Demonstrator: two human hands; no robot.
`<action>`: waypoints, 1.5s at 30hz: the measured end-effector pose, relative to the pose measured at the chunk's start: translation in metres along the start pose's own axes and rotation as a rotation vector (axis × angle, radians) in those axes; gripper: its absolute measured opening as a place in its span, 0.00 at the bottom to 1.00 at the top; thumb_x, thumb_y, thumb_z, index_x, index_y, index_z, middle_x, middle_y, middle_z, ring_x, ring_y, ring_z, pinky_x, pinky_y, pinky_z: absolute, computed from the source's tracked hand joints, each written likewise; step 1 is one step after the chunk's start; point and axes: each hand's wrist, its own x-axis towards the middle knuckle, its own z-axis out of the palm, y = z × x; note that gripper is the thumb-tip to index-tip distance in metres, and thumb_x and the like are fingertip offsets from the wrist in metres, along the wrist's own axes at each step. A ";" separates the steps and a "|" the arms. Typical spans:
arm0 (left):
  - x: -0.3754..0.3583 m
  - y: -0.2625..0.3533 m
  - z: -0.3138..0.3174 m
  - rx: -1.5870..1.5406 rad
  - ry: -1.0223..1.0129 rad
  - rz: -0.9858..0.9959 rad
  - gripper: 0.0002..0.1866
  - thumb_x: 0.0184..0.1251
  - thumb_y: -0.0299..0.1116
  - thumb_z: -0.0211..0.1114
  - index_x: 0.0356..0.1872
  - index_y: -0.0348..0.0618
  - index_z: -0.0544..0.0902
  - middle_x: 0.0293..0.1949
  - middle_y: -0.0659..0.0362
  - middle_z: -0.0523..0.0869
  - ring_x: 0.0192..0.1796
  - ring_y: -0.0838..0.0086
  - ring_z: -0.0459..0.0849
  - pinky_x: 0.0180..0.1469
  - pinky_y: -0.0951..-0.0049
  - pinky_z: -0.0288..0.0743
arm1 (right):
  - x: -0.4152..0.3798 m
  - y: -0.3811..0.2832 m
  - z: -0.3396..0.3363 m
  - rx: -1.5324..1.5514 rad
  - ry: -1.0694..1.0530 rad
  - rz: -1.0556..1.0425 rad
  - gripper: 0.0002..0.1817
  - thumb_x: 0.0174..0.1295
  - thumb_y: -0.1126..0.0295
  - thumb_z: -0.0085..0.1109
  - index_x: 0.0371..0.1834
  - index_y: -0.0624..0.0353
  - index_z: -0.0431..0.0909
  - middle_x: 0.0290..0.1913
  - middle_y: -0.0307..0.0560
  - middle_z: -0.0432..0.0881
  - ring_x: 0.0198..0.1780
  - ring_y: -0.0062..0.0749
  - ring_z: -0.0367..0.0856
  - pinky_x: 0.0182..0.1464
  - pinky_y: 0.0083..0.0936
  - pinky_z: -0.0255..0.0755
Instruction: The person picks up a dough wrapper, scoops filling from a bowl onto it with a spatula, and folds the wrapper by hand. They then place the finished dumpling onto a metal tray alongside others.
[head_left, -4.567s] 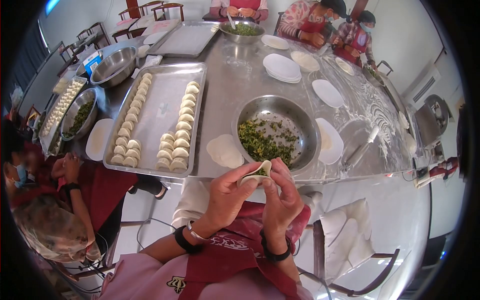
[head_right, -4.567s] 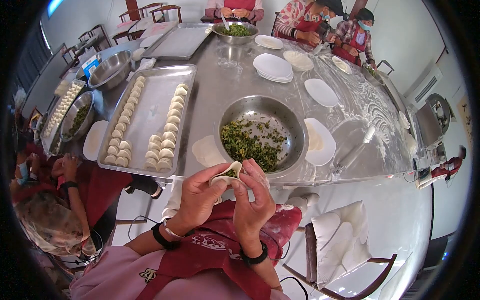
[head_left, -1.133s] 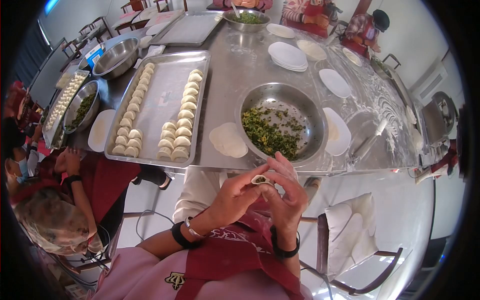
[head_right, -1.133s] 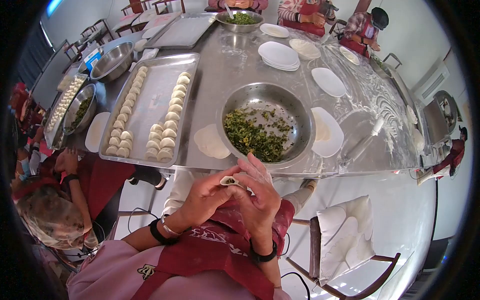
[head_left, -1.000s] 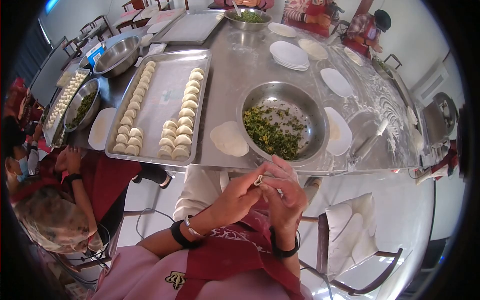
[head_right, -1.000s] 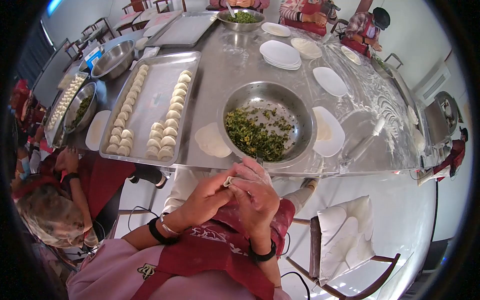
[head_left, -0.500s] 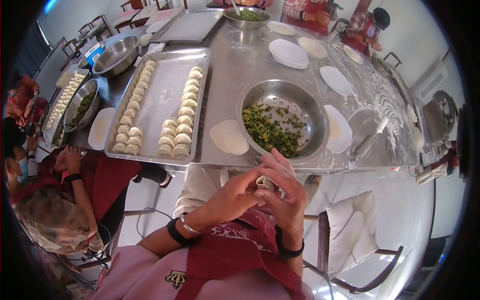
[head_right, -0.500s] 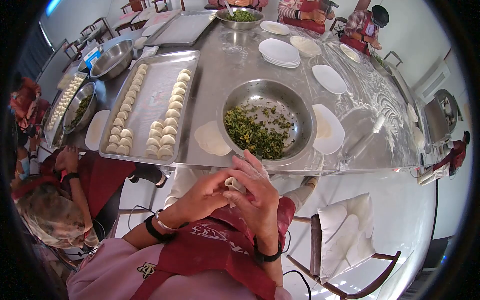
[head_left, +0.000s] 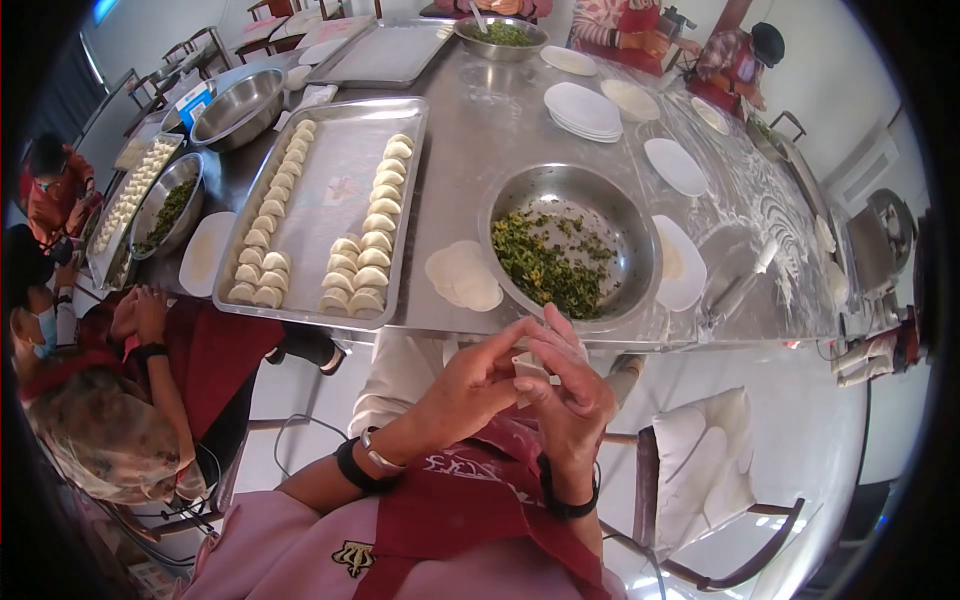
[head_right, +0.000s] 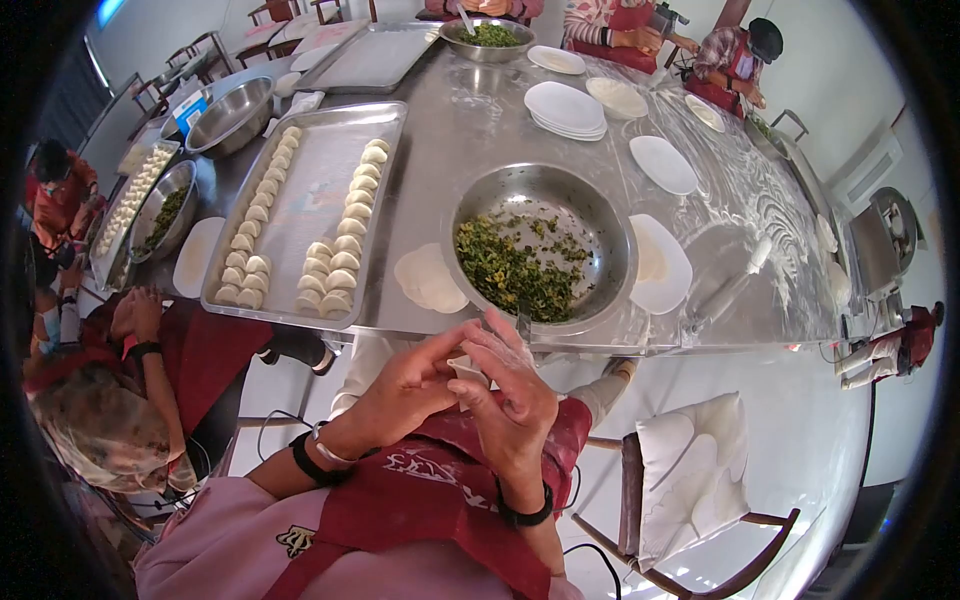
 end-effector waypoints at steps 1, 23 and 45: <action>-0.001 0.000 -0.001 -0.002 0.002 -0.006 0.31 0.74 0.20 0.55 0.76 0.35 0.58 0.54 0.57 0.81 0.53 0.79 0.80 0.53 0.78 0.77 | 0.000 0.002 -0.001 -0.021 -0.016 -0.018 0.11 0.51 0.80 0.72 0.39 0.64 0.87 0.48 0.56 0.89 0.65 0.55 0.78 0.65 0.45 0.72; -0.013 0.004 -0.006 -0.089 -0.097 -0.004 0.21 0.72 0.20 0.58 0.65 0.33 0.70 0.51 0.57 0.82 0.54 0.77 0.82 0.56 0.74 0.78 | 0.000 0.003 -0.005 0.155 -0.172 -0.013 0.12 0.48 0.74 0.77 0.38 0.60 0.88 0.52 0.56 0.87 0.69 0.56 0.74 0.68 0.48 0.68; -0.015 0.000 -0.002 -0.106 0.017 0.053 0.22 0.74 0.20 0.57 0.68 0.31 0.69 0.57 0.53 0.81 0.59 0.75 0.80 0.61 0.74 0.76 | -0.005 0.013 0.002 -0.026 -0.117 -0.128 0.18 0.55 0.64 0.73 0.46 0.62 0.88 0.53 0.52 0.88 0.71 0.59 0.71 0.75 0.58 0.52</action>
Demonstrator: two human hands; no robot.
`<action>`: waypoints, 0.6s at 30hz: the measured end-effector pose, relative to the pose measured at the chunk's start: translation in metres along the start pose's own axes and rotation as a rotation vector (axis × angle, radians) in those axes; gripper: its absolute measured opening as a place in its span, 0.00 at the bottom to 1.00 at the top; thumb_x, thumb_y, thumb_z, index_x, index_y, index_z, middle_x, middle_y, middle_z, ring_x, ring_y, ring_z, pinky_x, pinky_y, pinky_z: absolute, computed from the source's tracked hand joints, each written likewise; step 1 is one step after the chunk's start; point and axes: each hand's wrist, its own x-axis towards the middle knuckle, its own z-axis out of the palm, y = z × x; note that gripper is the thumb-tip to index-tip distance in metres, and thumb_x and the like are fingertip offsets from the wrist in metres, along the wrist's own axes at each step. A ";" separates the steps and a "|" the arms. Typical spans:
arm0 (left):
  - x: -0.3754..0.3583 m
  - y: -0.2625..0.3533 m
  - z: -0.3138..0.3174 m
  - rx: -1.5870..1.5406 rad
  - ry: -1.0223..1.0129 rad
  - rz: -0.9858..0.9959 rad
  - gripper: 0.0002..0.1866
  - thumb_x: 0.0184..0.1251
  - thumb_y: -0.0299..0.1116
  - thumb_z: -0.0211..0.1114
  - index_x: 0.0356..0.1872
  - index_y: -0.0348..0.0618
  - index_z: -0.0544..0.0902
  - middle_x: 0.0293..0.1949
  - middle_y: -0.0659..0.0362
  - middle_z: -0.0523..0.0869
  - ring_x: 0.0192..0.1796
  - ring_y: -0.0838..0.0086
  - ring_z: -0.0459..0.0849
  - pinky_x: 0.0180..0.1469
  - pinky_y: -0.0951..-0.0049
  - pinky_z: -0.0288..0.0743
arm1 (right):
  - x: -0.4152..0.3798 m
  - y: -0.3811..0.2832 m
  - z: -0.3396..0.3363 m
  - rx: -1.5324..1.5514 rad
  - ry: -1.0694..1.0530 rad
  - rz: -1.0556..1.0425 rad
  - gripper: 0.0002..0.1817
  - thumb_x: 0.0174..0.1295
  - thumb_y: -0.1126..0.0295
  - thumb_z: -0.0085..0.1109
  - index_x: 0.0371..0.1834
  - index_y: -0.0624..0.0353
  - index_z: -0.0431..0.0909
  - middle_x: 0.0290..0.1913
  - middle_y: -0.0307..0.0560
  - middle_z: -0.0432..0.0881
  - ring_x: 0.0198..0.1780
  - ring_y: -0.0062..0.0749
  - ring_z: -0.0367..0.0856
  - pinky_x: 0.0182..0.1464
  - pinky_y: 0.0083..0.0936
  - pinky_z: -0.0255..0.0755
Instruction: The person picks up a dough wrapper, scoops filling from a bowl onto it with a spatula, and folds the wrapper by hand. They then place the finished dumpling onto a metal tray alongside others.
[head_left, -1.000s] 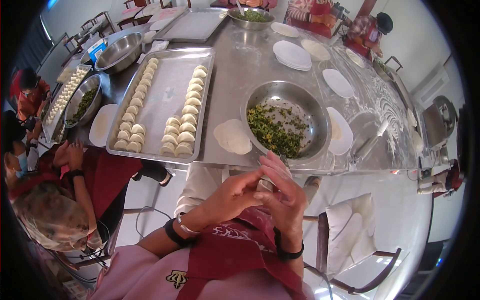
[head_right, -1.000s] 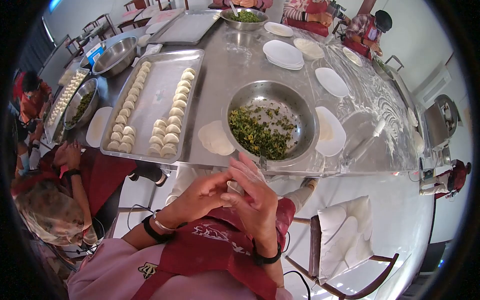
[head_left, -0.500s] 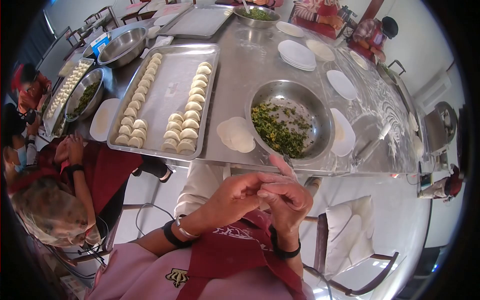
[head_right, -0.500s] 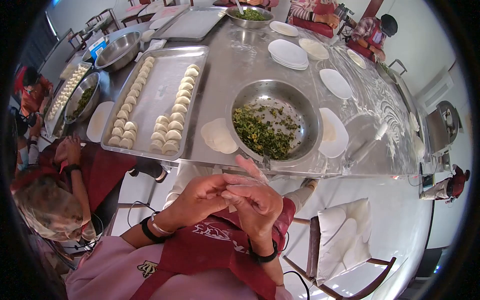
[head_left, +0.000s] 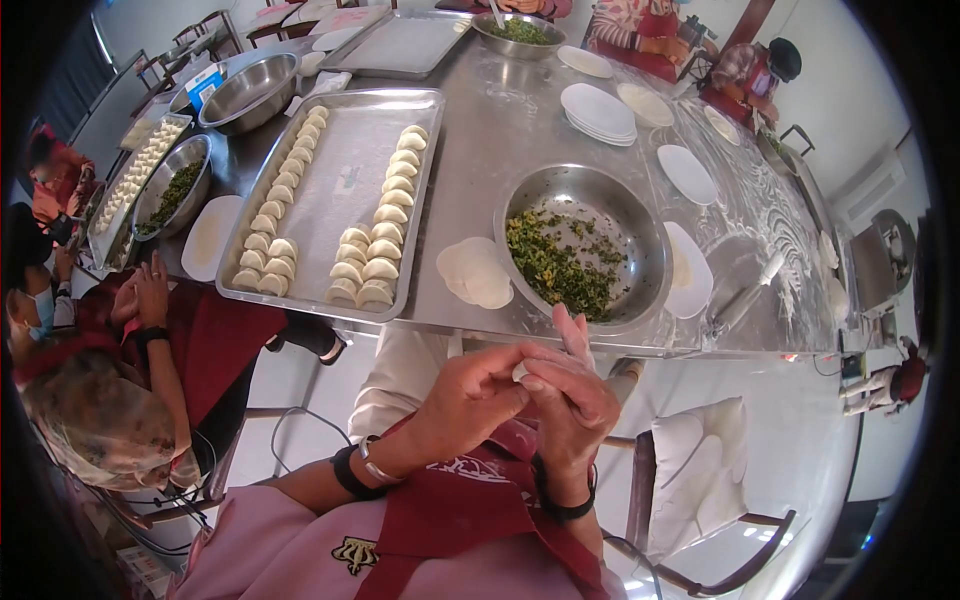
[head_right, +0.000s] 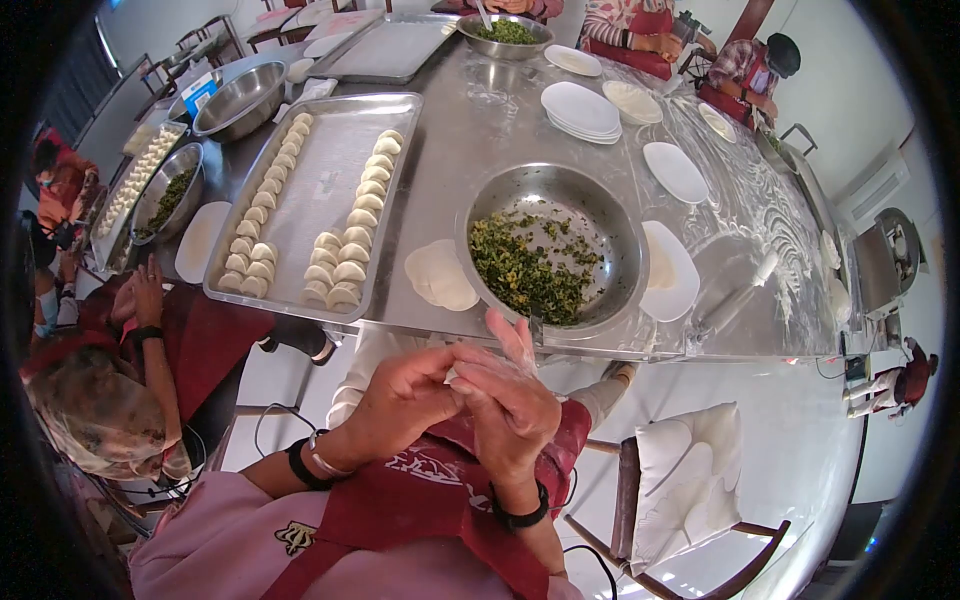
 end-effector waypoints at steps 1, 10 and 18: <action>0.000 -0.001 0.000 -0.006 0.029 -0.030 0.23 0.74 0.20 0.57 0.68 0.32 0.69 0.57 0.53 0.81 0.59 0.75 0.80 0.61 0.74 0.76 | 0.001 -0.002 0.001 -0.007 0.020 0.024 0.17 0.55 0.65 0.73 0.46 0.61 0.88 0.52 0.52 0.88 0.71 0.59 0.71 0.75 0.58 0.52; 0.001 -0.005 0.005 -0.481 0.004 -0.003 0.23 0.79 0.27 0.52 0.70 0.28 0.65 0.64 0.49 0.76 0.68 0.67 0.75 0.71 0.63 0.70 | 0.005 -0.005 0.003 -0.050 0.089 0.045 0.15 0.61 0.63 0.68 0.45 0.60 0.89 0.51 0.52 0.88 0.72 0.59 0.70 0.76 0.58 0.49; 0.004 -0.014 -0.001 -0.648 -0.014 -0.087 0.22 0.82 0.29 0.48 0.71 0.29 0.65 0.66 0.49 0.74 0.69 0.65 0.74 0.74 0.59 0.67 | 0.014 -0.016 0.010 0.030 0.177 0.093 0.15 0.63 0.63 0.66 0.47 0.60 0.88 0.51 0.52 0.88 0.73 0.57 0.68 0.77 0.56 0.48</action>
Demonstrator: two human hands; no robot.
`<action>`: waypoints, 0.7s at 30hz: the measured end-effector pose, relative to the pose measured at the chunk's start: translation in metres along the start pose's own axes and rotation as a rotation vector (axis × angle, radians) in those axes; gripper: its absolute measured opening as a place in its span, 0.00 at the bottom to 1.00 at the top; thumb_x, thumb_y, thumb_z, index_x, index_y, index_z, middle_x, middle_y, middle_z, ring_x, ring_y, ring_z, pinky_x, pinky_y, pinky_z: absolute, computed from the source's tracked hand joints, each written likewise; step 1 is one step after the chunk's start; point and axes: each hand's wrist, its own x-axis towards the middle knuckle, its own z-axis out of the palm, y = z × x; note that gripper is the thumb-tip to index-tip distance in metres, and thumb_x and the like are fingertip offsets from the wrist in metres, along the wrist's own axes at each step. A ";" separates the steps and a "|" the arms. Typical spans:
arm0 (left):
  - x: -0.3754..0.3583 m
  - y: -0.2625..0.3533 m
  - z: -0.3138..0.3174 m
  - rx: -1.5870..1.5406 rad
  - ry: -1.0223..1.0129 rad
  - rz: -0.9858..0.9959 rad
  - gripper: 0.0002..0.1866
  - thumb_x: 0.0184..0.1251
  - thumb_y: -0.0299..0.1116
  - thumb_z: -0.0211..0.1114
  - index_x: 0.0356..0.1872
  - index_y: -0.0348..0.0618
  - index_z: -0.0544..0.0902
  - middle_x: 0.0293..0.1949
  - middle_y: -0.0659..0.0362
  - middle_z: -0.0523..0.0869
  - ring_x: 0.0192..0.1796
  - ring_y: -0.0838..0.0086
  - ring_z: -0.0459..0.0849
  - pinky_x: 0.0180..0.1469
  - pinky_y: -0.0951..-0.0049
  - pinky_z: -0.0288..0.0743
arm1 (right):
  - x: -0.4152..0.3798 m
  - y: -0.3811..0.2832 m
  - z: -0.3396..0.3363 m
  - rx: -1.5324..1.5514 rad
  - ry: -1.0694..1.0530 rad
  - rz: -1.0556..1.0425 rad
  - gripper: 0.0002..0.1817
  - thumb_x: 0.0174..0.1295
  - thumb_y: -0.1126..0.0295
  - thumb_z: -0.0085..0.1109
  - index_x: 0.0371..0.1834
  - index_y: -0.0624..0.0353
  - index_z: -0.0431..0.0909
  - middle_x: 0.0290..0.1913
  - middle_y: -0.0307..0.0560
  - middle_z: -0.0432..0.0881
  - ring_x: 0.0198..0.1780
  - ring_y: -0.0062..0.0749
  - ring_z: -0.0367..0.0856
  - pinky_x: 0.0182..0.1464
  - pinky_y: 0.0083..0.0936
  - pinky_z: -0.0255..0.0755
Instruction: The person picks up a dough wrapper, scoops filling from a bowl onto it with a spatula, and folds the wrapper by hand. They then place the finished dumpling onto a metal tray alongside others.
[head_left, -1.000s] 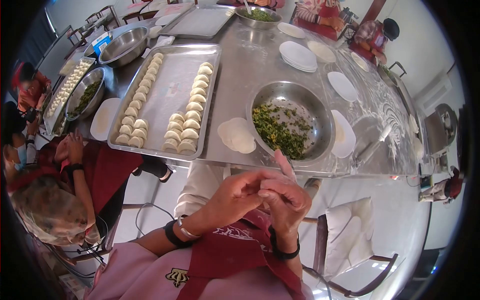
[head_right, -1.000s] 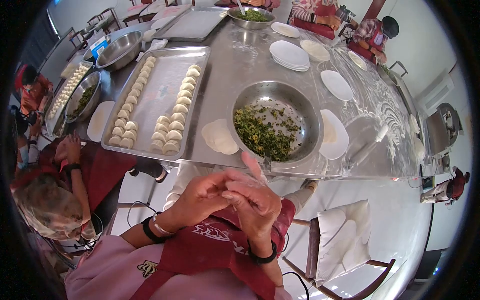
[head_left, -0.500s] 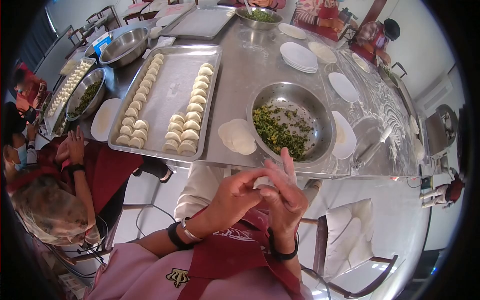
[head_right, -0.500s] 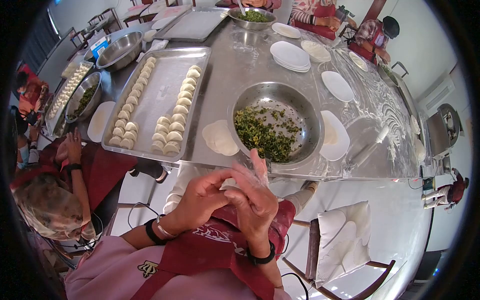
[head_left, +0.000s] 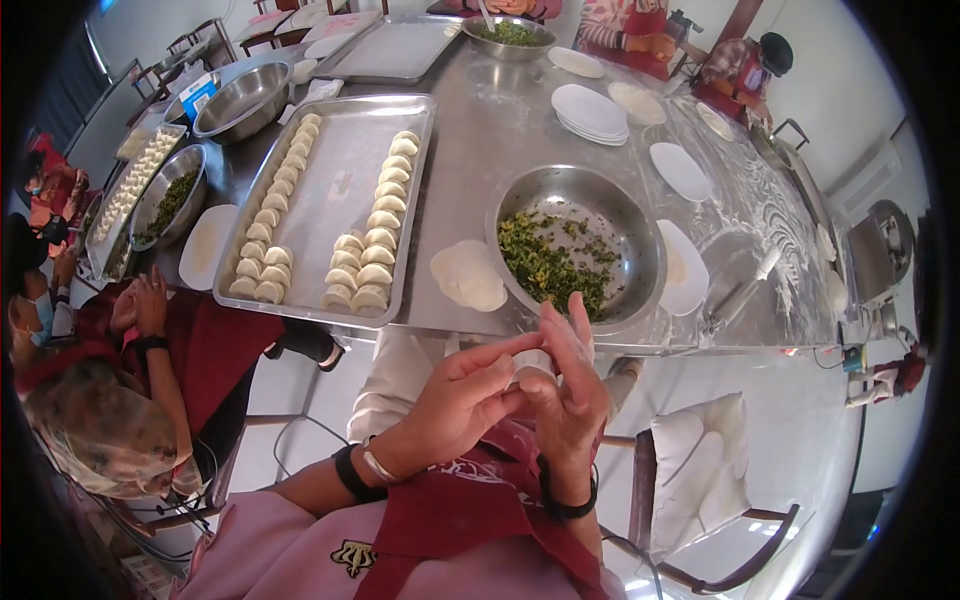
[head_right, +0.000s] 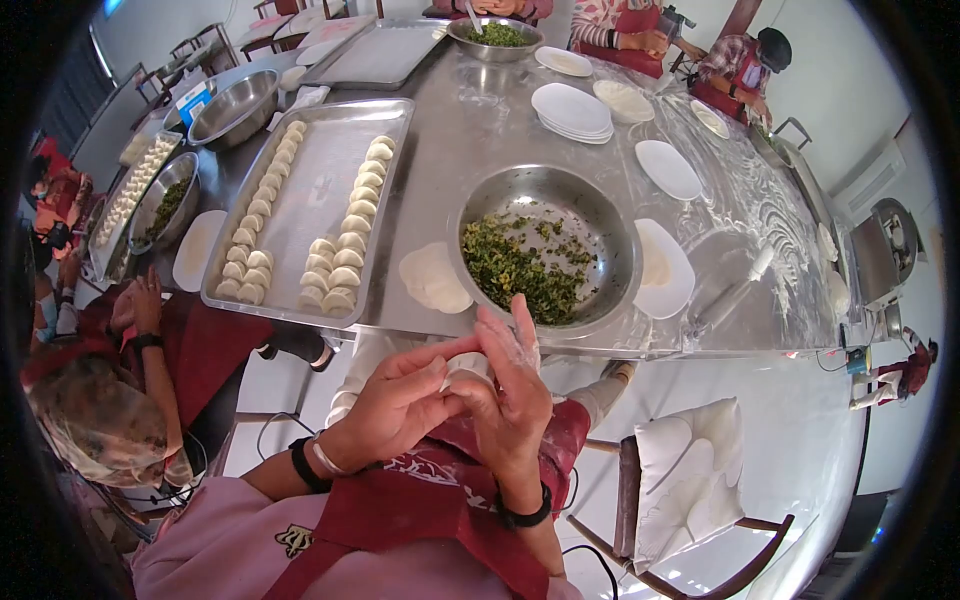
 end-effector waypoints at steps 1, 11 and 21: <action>-0.001 0.000 0.001 -0.008 -0.006 0.009 0.22 0.81 0.29 0.48 0.71 0.30 0.65 0.66 0.49 0.74 0.69 0.65 0.74 0.73 0.59 0.67 | 0.000 0.002 -0.002 -0.017 -0.023 -0.025 0.15 0.63 0.63 0.66 0.49 0.61 0.87 0.52 0.53 0.88 0.73 0.58 0.68 0.76 0.56 0.49; -0.001 0.001 0.009 -0.023 -0.013 -0.010 0.25 0.79 0.27 0.51 0.74 0.32 0.62 0.68 0.49 0.73 0.70 0.65 0.73 0.75 0.59 0.64 | 0.002 0.002 -0.011 -0.137 -0.113 -0.101 0.20 0.62 0.61 0.68 0.51 0.64 0.86 0.54 0.58 0.86 0.73 0.62 0.67 0.72 0.49 0.62; 0.003 0.000 0.010 -0.123 -0.067 0.055 0.28 0.77 0.26 0.55 0.75 0.32 0.61 0.70 0.50 0.71 0.72 0.65 0.71 0.77 0.58 0.61 | -0.011 0.013 -0.009 0.033 0.108 -0.061 0.12 0.56 0.72 0.73 0.42 0.63 0.87 0.48 0.54 0.89 0.65 0.57 0.78 0.71 0.53 0.64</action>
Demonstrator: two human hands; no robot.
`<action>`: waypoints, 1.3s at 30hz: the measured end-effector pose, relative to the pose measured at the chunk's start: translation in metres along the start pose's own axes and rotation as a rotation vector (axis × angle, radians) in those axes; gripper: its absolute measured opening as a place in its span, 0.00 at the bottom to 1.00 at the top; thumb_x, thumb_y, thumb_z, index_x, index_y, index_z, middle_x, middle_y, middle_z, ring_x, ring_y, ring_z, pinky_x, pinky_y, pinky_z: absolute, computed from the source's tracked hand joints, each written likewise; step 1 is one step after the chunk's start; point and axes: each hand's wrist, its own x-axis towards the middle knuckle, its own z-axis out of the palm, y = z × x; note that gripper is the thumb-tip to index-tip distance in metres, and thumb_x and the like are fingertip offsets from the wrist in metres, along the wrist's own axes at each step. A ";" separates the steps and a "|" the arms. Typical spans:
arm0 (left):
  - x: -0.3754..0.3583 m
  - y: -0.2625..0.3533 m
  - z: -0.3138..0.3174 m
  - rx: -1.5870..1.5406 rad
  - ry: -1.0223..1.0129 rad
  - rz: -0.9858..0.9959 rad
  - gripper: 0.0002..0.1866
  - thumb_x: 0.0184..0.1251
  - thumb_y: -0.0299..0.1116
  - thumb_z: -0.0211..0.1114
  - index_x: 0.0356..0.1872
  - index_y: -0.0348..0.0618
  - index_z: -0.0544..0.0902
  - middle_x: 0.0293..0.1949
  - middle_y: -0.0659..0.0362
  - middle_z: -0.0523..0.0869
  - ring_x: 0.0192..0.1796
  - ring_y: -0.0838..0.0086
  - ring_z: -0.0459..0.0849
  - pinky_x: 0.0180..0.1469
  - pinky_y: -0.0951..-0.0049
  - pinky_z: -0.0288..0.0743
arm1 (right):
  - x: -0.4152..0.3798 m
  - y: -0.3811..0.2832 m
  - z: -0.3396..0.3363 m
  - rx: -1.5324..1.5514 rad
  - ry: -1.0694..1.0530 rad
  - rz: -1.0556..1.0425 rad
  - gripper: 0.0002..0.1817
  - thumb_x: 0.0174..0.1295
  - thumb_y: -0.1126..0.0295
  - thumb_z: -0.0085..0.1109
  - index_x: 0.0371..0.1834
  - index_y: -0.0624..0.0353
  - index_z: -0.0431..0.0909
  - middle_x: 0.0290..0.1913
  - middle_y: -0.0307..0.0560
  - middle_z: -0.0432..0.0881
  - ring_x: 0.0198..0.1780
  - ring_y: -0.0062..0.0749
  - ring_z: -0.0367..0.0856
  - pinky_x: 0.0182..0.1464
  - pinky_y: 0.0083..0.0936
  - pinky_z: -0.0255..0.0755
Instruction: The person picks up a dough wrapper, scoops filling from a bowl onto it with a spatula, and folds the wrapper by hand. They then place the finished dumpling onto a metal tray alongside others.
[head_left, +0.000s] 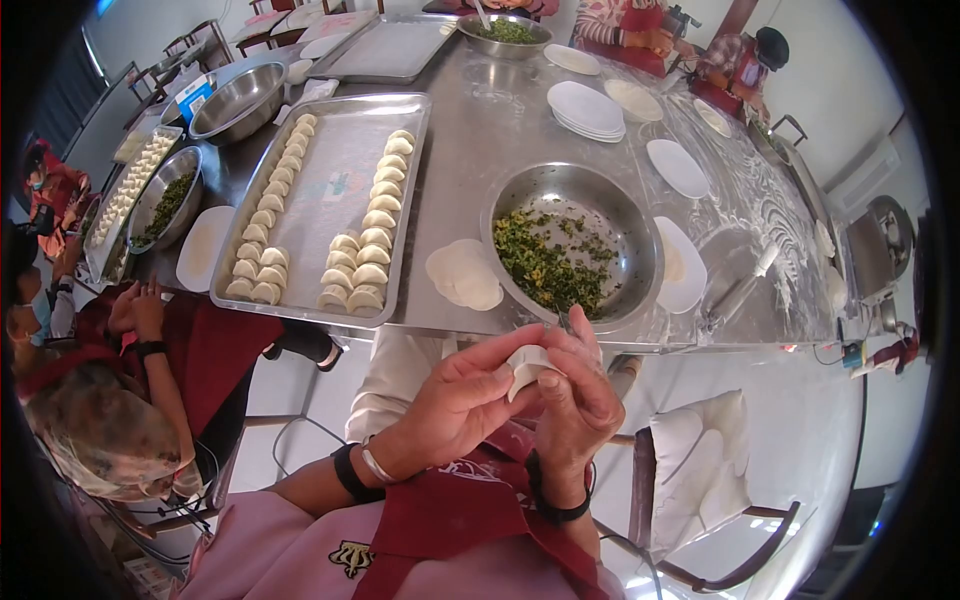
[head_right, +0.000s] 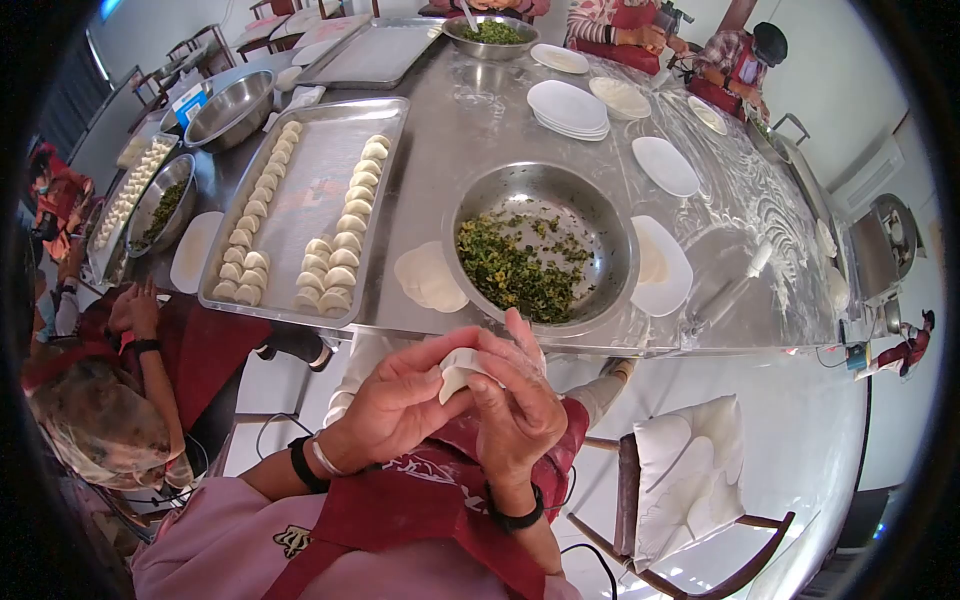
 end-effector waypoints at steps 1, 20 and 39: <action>0.000 0.000 0.001 0.002 0.013 -0.010 0.28 0.77 0.26 0.54 0.75 0.32 0.61 0.70 0.50 0.71 0.72 0.65 0.70 0.78 0.57 0.61 | 0.000 0.000 0.000 -0.008 -0.004 -0.011 0.11 0.56 0.73 0.72 0.41 0.63 0.87 0.47 0.53 0.89 0.64 0.55 0.79 0.71 0.54 0.64; -0.004 0.009 -0.002 0.046 0.007 -0.144 0.31 0.80 0.39 0.52 0.73 0.25 0.58 0.73 0.48 0.65 0.76 0.65 0.64 0.79 0.58 0.55 | 0.007 0.000 -0.015 -0.046 -0.252 0.010 0.08 0.52 0.77 0.71 0.37 0.60 0.89 0.43 0.49 0.90 0.66 0.56 0.78 0.74 0.58 0.56; -0.005 0.022 -0.007 0.121 0.028 -0.237 0.26 0.83 0.38 0.49 0.70 0.27 0.65 0.61 0.52 0.76 0.64 0.70 0.76 0.69 0.61 0.70 | 0.018 -0.004 -0.018 -0.169 -0.520 -0.023 0.10 0.50 0.68 0.74 0.37 0.53 0.90 0.38 0.40 0.91 0.66 0.54 0.78 0.76 0.56 0.51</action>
